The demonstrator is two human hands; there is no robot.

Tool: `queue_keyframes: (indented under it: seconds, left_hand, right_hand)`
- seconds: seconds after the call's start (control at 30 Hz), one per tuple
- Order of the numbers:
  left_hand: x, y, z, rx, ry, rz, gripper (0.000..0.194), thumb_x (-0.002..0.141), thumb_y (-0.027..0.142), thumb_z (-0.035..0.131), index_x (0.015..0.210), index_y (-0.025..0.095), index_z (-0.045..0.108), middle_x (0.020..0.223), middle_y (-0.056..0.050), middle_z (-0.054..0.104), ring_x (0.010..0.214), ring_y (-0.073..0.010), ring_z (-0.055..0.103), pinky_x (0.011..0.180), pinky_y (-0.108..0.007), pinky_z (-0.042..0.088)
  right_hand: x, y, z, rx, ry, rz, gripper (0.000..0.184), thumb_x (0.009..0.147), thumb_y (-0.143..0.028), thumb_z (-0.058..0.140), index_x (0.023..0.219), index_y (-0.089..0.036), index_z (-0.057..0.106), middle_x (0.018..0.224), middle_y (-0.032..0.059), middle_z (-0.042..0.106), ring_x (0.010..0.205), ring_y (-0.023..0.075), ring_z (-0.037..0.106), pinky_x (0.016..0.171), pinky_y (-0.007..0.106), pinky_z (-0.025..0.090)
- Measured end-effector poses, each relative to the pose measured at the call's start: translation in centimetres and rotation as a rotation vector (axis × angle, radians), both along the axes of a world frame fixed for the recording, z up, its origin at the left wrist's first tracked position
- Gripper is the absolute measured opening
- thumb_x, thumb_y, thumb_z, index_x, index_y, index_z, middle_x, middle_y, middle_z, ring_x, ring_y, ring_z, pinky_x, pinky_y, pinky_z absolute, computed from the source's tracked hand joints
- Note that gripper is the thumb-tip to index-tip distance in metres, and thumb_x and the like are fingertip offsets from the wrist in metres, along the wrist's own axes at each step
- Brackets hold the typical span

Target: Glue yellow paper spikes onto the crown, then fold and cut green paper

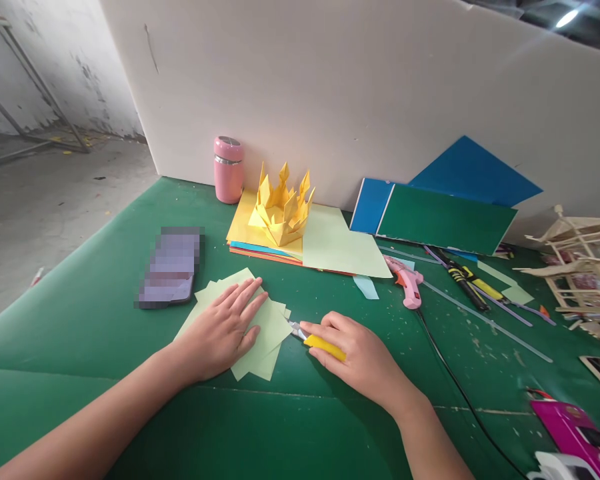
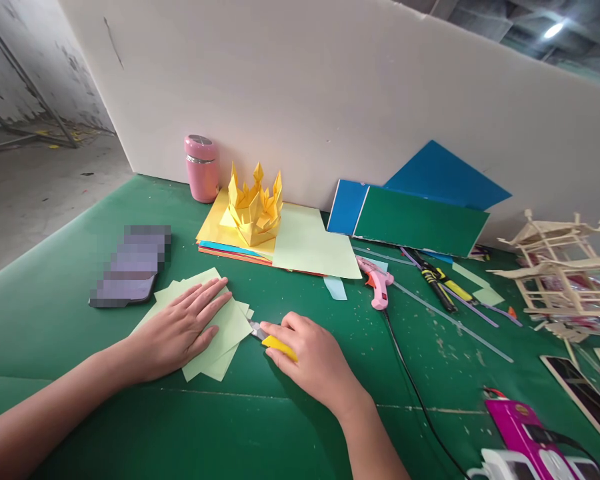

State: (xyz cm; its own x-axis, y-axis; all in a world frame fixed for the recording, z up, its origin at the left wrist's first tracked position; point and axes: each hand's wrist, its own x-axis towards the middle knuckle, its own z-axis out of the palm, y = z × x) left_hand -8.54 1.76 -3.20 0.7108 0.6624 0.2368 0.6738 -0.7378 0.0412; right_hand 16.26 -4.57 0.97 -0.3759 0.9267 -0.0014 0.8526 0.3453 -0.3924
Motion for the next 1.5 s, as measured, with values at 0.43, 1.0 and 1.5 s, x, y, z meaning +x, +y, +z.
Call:
queue_keyframes:
  seconds: [0.43,1.0,1.5]
  left_hand:
    - [0.0,-0.1,-0.2,0.024,-0.026,-0.032,0.047,0.094,0.029,0.037,0.141,0.026,0.041,0.152,-0.009,0.033,0.14,-0.0296,0.027,0.112,-0.048,0.029]
    - [-0.2,0.1,-0.7,0.008,0.02,-0.005,0.059,0.097,0.042,0.025,0.143,0.006,0.034,0.152,-0.016,0.027,0.141,-0.025,0.022,0.115,-0.039,0.023]
    - [-0.1,0.0,-0.9,0.047,0.027,-0.005,0.058,0.096,0.039,0.027,0.143,0.006,0.034,0.152,-0.016,0.027,0.141,-0.0251,0.022,0.115,-0.038,0.022]
  right_hand:
    - [0.1,-0.1,-0.8,0.126,-0.029,0.043,0.032,0.092,-0.023,0.049,0.121,-0.021,0.062,0.085,0.004,0.061,0.071,0.0158,0.06,0.055,0.025,0.046]
    - [-1.1,2.4,-0.9,0.173,-0.134,0.067,0.034,0.092,-0.027,0.05,0.123,-0.022,0.061,0.086,0.0034,0.06,0.072,0.0153,0.058,0.054,0.024,0.041]
    - [-2.7,6.6,-0.4,0.152,-0.177,0.119,0.034,0.093,-0.029,0.049,0.125,-0.026,0.061,0.088,0.002,0.058,0.073,0.0136,0.056,0.056,0.023,0.036]
